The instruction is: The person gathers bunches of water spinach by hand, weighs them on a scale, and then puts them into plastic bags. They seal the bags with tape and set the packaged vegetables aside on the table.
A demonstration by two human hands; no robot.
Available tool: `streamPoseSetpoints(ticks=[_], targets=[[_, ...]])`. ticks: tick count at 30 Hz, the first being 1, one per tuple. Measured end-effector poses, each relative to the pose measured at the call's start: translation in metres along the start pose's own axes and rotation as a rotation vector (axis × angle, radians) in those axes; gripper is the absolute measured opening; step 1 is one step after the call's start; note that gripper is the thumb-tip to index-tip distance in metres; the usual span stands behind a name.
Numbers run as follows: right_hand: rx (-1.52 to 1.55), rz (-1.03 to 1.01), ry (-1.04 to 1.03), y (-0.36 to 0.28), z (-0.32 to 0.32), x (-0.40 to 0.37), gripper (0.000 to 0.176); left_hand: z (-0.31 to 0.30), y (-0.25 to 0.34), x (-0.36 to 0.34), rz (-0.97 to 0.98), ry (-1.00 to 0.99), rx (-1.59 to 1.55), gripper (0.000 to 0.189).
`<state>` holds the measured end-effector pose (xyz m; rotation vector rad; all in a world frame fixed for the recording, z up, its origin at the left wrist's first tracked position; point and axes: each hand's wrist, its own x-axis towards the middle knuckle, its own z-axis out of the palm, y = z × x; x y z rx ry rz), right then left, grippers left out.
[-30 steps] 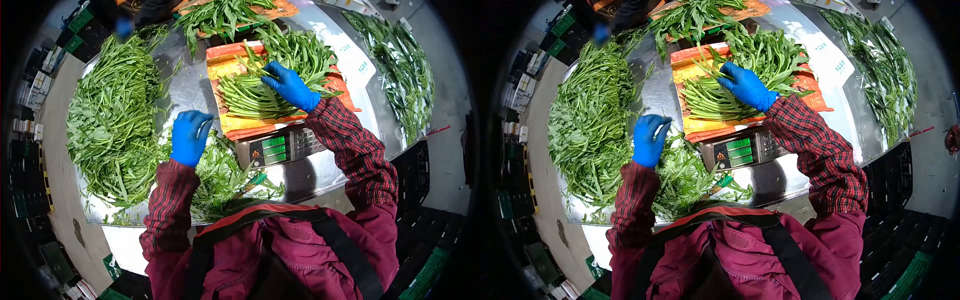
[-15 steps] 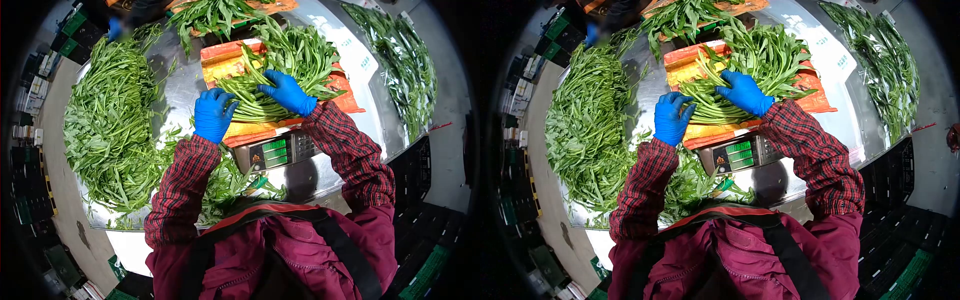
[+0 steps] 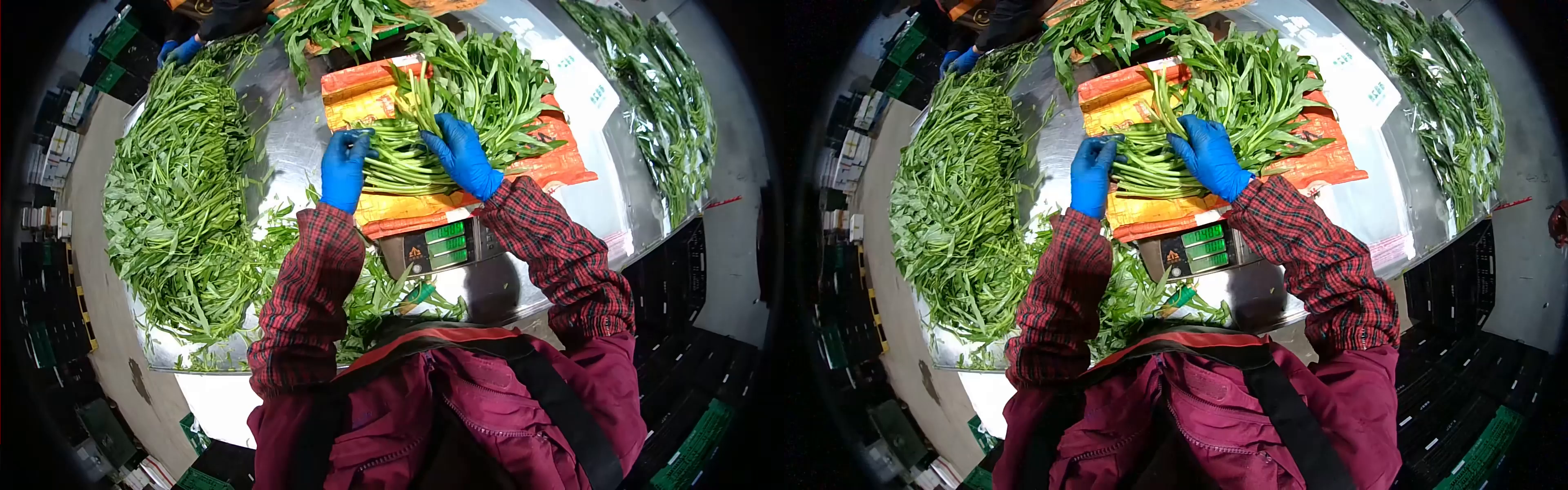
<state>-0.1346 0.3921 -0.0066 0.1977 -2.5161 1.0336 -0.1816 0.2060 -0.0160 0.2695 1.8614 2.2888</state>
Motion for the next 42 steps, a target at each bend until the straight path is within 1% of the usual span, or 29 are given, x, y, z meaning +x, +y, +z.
streamPoseSetpoints(ticks=[1, 3, 4, 6, 9, 10, 11, 12, 13, 15, 16, 18, 19, 21, 22, 23, 24, 25, 27, 28, 30, 31, 33, 36, 38, 41, 42], targets=[[0.003, 0.001, 0.0, -0.001, 0.0, -0.001, 0.026, -0.006, 0.011, -0.003, -0.113, 0.022, -0.037, 0.014], [0.031, 0.094, -0.033, -0.002, -0.001, -0.001, 0.025, -0.011, 0.015, -0.003, -0.173, 0.077, -0.163, 0.013], [0.033, 0.093, -0.034, -0.002, 0.0, -0.003, 0.025, -0.014, 0.015, -0.003, -0.182, 0.061, -0.153, 0.013], [-0.076, -0.07, 0.079, 0.002, 0.007, -0.008, 0.025, -0.014, 0.012, -0.005, -0.215, 0.053, -0.195, 0.014], [-0.25, -0.125, 0.076, 0.006, 0.015, -0.016, 0.03, -0.017, 0.009, -0.003, -0.257, 0.054, -0.283, 0.014], [-0.295, -0.147, 0.053, 0.004, 0.016, -0.016, 0.034, -0.022, 0.004, -0.003, -0.322, -0.001, -0.442, 0.014], [-0.315, -0.174, 0.075, 0.001, 0.018, -0.016, 0.033, -0.026, -0.002, -0.002, -0.384, -0.059, -0.6, 0.014], [-0.335, -0.199, 0.098, -0.001, 0.019, -0.015, 0.032, -0.028, -0.009, -0.002, -0.418, -0.042, -0.687, 0.015], [-0.358, -0.205, 0.092, -0.001, 0.02, -0.015, 0.033, -0.032, -0.012, -0.003, -0.418, -0.041, -0.683, 0.015], [-0.362, -0.209, 0.092, -0.001, 0.021, -0.017, 0.033, -0.041, -0.018, -0.003, -0.378, 0.017, -0.817, 0.016], [-0.369, -0.212, 0.089, 0.0, 0.021, -0.018, 0.033, -0.035, -0.009, -0.004, -0.197, 0.243, -0.629, 0.016], [-0.37, -0.214, 0.098, 0.005, 0.023, -0.017, 0.034, -0.04, 0.012, -0.001, -0.054, 0.354, -0.594, 0.012], [-0.366, -0.217, 0.102, 0.006, 0.023, -0.019, 0.035, -0.041, 0.024, 0.004, 0.076, 0.325, -0.497, 0.016], [-0.35, -0.219, 0.101, 0.005, 0.022, -0.019, 0.037, -0.033, 0.059, 0.012, 0.17, 0.146, -0.011, 0.028], [-0.335, -0.221, 0.101, 0.004, 0.021, -0.018, 0.038, -0.028, 0.068, 0.018, 0.193, 0.016, 0.162, 0.026], [-0.334, -0.225, 0.099, 0.005, 0.022, -0.019, 0.038, -0.022, 0.073, 0.021, 0.149, -0.114, 0.353, 0.024], [-0.313, -0.228, 0.108, 0.006, 0.022, -0.019, 0.039, -0.015, 0.075, 0.025, 0.103, -0.244, 0.543, 0.022], [-0.293, -0.228, 0.117, 0.007, 0.022, -0.019, 0.04, -0.008, 0.072, 0.03, 0.223, -0.335, 0.789, 0.019], [-0.282, -0.232, 0.118, 0.008, 0.022, -0.019, 0.04, 0.001, 0.07, 0.038, 0.304, -0.524, 1.327, 0.023], [-0.239, -0.219, 0.14, 0.008, 0.021, -0.018, 0.039, 0.001, 0.066, 0.042, 0.23, -0.613, 1.494, 0.026], [-0.165, -0.201, 0.199, 0.008, 0.021, -0.019, 0.037, 0.001, 0.058, 0.044, 0.246, -0.647, 1.509, 0.026], [-0.164, -0.198, 0.203, 0.008, 0.021, -0.018, 0.037, 0.002, 0.058, 0.045, 0.261, -0.683, 1.526, 0.026], [-0.106, -0.098, 0.207, 0.007, 0.021, -0.02, 0.037, 0.003, 0.058, 0.046, 0.249, -0.703, 1.523, 0.024], [-0.08, -0.06, 0.188, 0.006, 0.02, -0.021, 0.034, 0.006, 0.059, 0.048, 0.224, -0.74, 1.512, 0.021], [-0.06, -0.04, 0.19, 0.007, 0.02, -0.021, 0.033, 0.003, 0.057, 0.051, 0.224, -0.738, 1.317, 0.018], [-0.043, -0.045, 0.233, 0.008, 0.021, -0.022, 0.032, -0.009, 0.051, 0.052, 0.114, -0.512, 0.844, 0.015], [-0.033, -0.04, 0.232, 0.008, 0.021, -0.022, 0.032, -0.012, 0.046, 0.049, 0.115, -0.513, 0.846, 0.015]])
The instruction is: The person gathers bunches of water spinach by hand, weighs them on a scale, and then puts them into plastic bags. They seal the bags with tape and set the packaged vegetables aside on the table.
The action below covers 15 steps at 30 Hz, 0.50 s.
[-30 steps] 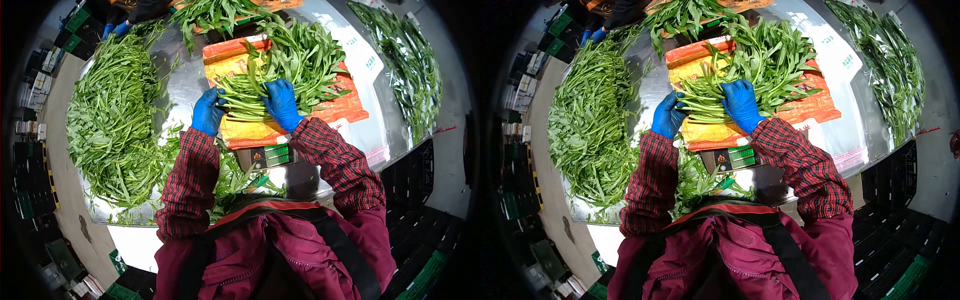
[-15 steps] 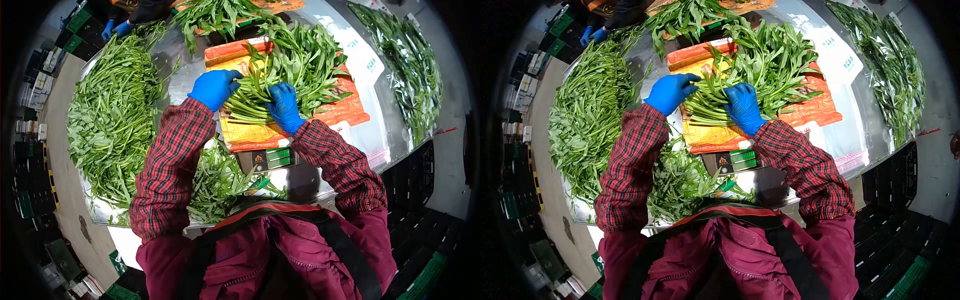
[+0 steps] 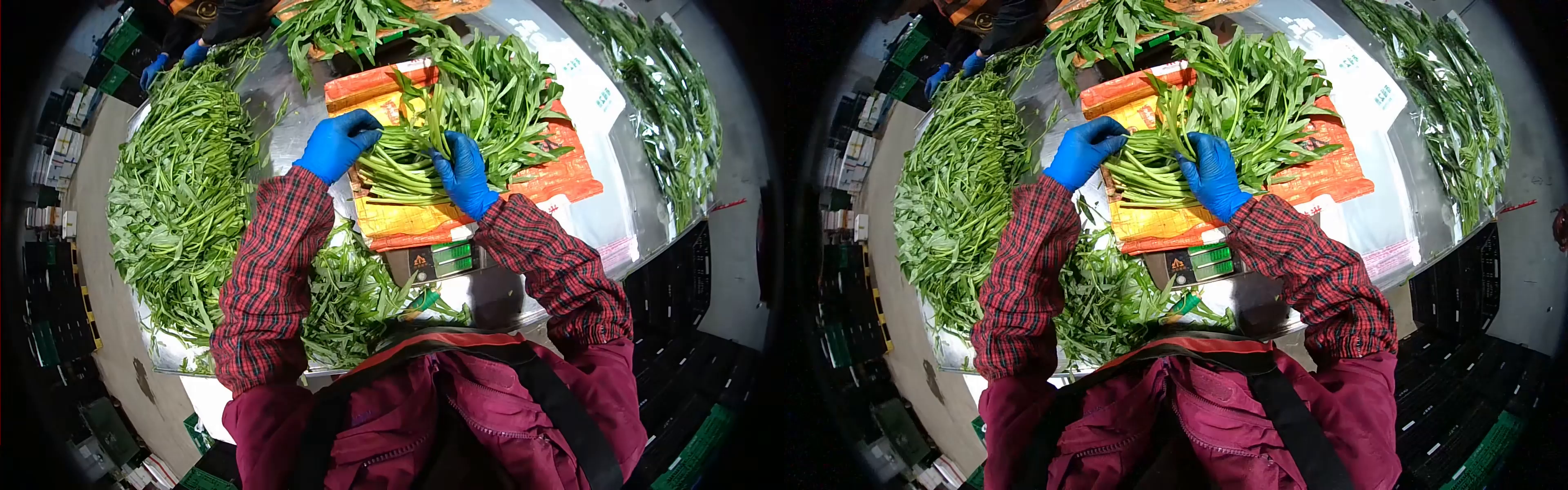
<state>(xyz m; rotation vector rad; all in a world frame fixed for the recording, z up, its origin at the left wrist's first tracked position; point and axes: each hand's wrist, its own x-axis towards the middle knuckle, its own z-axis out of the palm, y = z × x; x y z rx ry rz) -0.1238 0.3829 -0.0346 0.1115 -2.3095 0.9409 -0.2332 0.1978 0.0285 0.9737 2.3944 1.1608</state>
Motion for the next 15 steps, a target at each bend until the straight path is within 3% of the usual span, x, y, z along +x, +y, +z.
streamPoseSetpoints(ticks=[2, 7, 11, 15], targets=[[0.014, 0.001, -0.003, -0.001, 0.0, 0.001, 0.031, 0.005, -0.005, -0.011, -0.045, 0.111, -0.333, 0.013], [0.027, -0.049, -0.104, -0.009, -0.012, 0.011, 0.031, 0.022, -0.01, -0.018, -0.051, 0.304, -0.591, 0.01], [-0.083, -0.139, -0.164, -0.025, -0.031, 0.026, 0.032, 0.01, -0.001, -0.021, -0.086, 0.278, -0.651, 0.014], [-0.085, -0.093, -0.217, -0.016, -0.026, 0.022, 0.029, -0.011, 0.003, -0.029, -0.032, 0.669, -0.902, 0.014]])
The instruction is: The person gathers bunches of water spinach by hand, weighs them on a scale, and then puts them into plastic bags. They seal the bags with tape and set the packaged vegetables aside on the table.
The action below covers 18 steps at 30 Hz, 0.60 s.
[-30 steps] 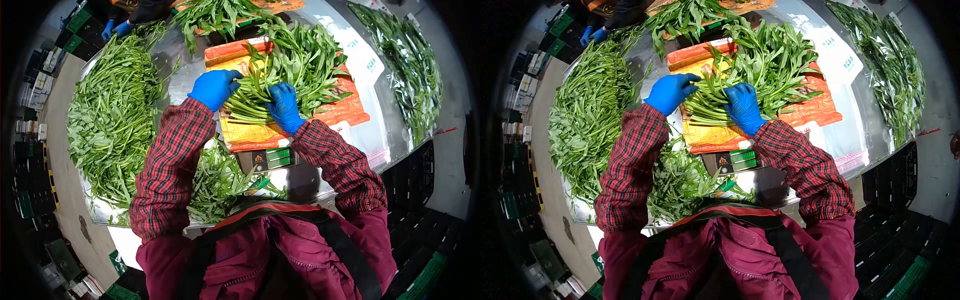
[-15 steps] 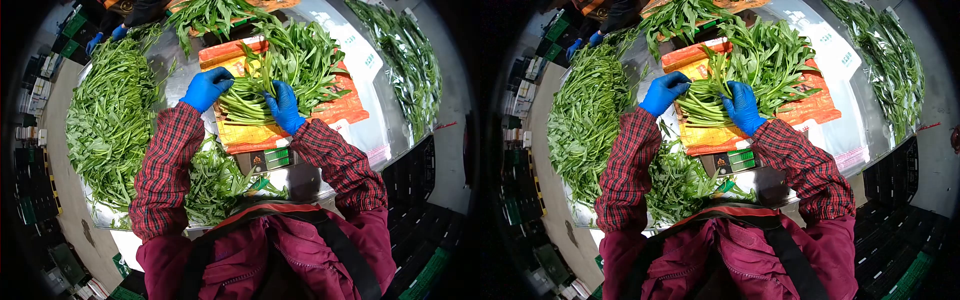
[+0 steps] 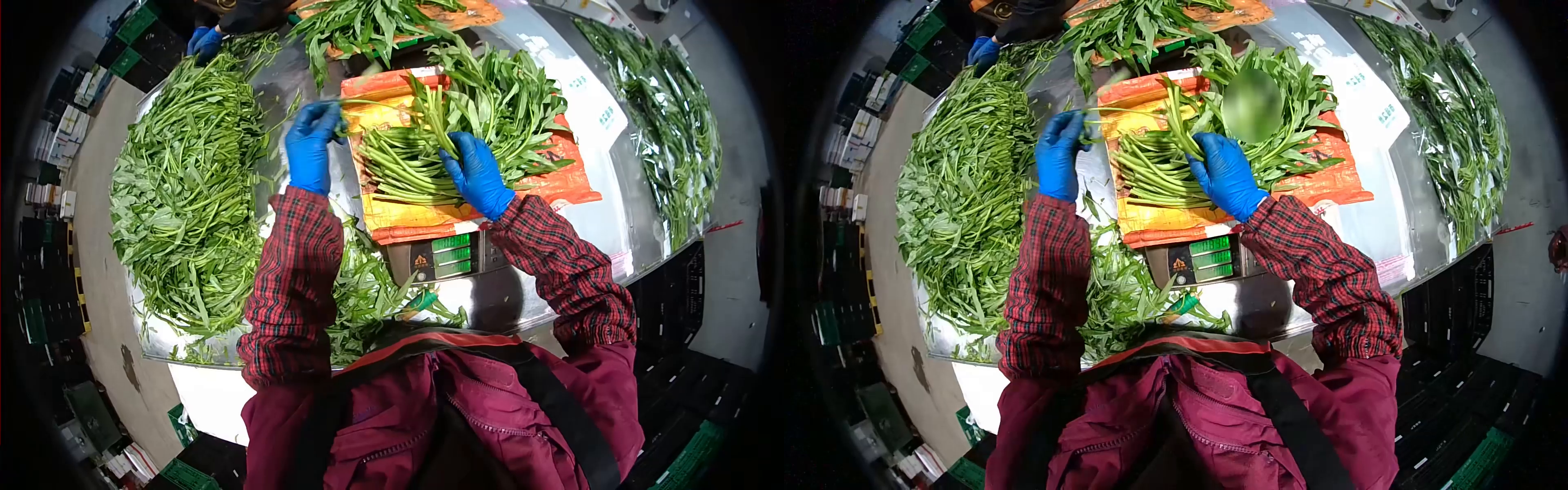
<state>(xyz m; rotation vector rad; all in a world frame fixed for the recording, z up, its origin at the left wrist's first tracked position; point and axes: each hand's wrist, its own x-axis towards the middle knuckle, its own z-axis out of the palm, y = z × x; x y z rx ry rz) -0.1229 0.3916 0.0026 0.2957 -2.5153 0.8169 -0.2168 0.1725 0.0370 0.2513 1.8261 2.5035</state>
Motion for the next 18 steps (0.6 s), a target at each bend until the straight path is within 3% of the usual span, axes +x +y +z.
streamPoseSetpoints(ticks=[2, 4, 7, 10, 11, 12, 16, 18], targets=[[0.114, 0.083, -0.007, 0.001, 0.002, 0.0, 0.028, -0.022, 0.023, -0.011, 0.094, 0.187, -0.173, 0.016], [0.244, 0.143, 0.035, 0.008, 0.003, 0.003, 0.025, -0.055, 0.06, -0.038, 0.266, 0.471, -0.068, 0.016], [0.693, 0.353, 0.041, -0.006, -0.018, 0.012, 0.02, -0.197, 0.108, -0.106, 0.642, 0.856, 0.287, 0.021], [0.904, 0.375, 0.234, -0.014, -0.046, 0.031, 0.022, -0.31, 0.146, -0.226, 0.616, 1.423, 0.908, 0.023], [0.931, 0.392, 0.28, -0.013, -0.056, 0.037, 0.023, -0.357, 0.144, -0.273, 0.577, 1.478, 0.949, 0.024], [0.959, 0.414, 0.326, -0.009, -0.067, 0.04, 0.024, -0.453, 0.135, -0.349, 0.396, 1.478, 1.141, 0.022], [1.083, 0.428, 0.45, 0.007, -0.09, 0.053, 0.027, -0.366, 0.107, -0.384, 0.195, 1.324, 1.086, 0.021], [1.143, 0.335, 0.49, 0.006, -0.093, 0.056, 0.021, -0.341, 0.091, -0.379, 0.069, 1.228, 1.024, 0.021]])
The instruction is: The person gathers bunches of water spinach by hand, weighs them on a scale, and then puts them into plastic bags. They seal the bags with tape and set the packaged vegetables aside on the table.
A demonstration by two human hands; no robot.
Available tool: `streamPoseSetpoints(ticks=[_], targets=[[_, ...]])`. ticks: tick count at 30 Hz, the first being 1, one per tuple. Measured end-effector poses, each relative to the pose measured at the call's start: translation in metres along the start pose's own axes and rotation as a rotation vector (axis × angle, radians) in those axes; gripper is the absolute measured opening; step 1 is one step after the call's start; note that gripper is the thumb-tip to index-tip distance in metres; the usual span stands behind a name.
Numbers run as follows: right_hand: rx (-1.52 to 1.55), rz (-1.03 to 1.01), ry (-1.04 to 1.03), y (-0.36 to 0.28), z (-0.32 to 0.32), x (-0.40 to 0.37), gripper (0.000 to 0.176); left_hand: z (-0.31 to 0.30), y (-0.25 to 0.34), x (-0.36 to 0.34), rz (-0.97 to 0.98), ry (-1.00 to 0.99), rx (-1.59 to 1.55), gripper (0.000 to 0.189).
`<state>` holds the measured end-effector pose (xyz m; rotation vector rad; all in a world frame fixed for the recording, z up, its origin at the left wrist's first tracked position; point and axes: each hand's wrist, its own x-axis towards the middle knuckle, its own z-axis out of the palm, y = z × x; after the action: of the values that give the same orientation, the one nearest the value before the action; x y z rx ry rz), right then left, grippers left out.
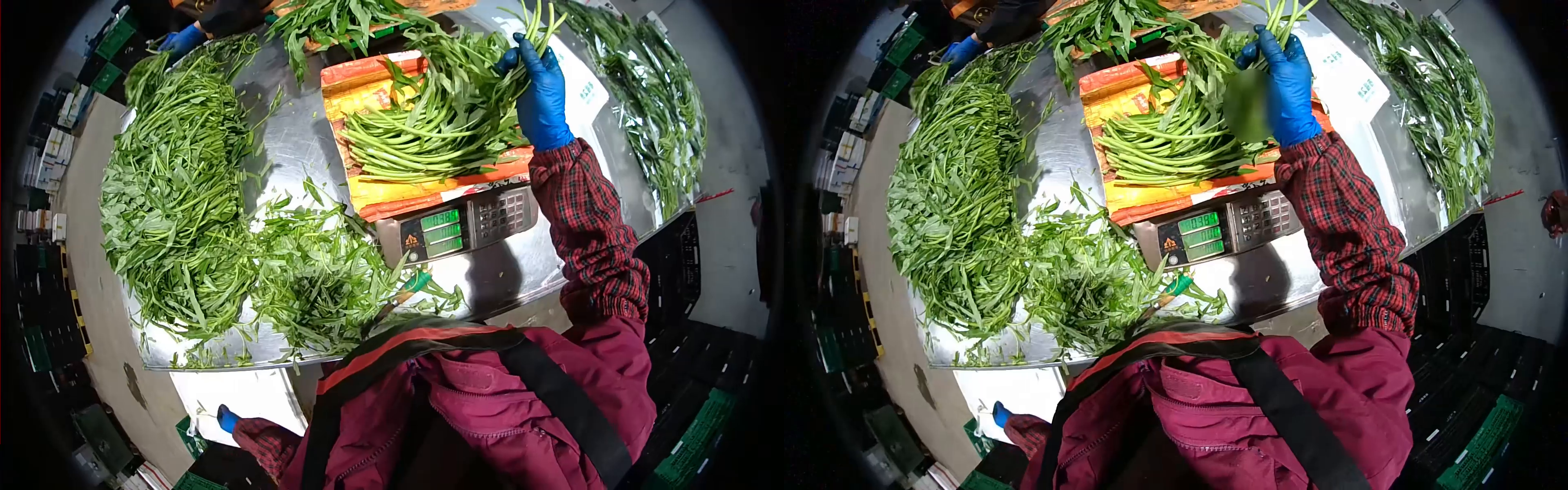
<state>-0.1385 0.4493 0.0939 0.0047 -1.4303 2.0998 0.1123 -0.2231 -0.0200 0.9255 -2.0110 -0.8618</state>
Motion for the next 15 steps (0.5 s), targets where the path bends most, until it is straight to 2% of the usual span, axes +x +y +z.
streamPoseSetpoints(ticks=[4, 6, 7, 8, 10, 11, 12, 14, 15], targets=[[-0.059, -0.036, -0.039, -0.011, 0.009, -0.003, 0.024, 0.075, 0.034, -0.028, -0.136, -0.302, -0.074, 0.02], [-0.068, 0.019, -0.023, -0.012, 0.01, -0.005, 0.023, 0.134, 0.112, -0.049, 0.08, -0.492, -0.259, 0.017], [-0.067, 0.023, -0.022, -0.011, 0.01, -0.006, 0.023, 0.161, 0.151, -0.064, 0.183, -0.635, -0.222, 0.017], [-0.063, 0.029, -0.02, -0.01, 0.01, -0.008, 0.023, 0.178, 0.214, -0.095, 0.283, -0.731, -0.375, 0.016], [-0.06, 0.061, -0.033, -0.009, 0.01, -0.013, 0.023, 0.22, 0.286, -0.137, 0.417, -1.007, -0.606, 0.027], [-0.06, 0.071, -0.039, -0.009, 0.012, -0.015, 0.023, 0.241, 0.317, -0.152, 0.309, -1.271, -0.609, 0.036], [-0.071, 0.081, -0.056, -0.01, 0.013, -0.017, 0.023, 0.259, 0.352, -0.174, 0.15, -1.435, -0.729, 0.045], [-0.068, 0.108, -0.083, -0.007, 0.014, -0.019, 0.022, 0.296, 0.398, -0.211, 0.032, -1.623, -0.87, 0.051], [-0.104, 0.116, -0.108, -0.008, 0.014, -0.02, 0.022, 0.302, 0.419, -0.225, 0.009, -1.654, -0.85, 0.046]])
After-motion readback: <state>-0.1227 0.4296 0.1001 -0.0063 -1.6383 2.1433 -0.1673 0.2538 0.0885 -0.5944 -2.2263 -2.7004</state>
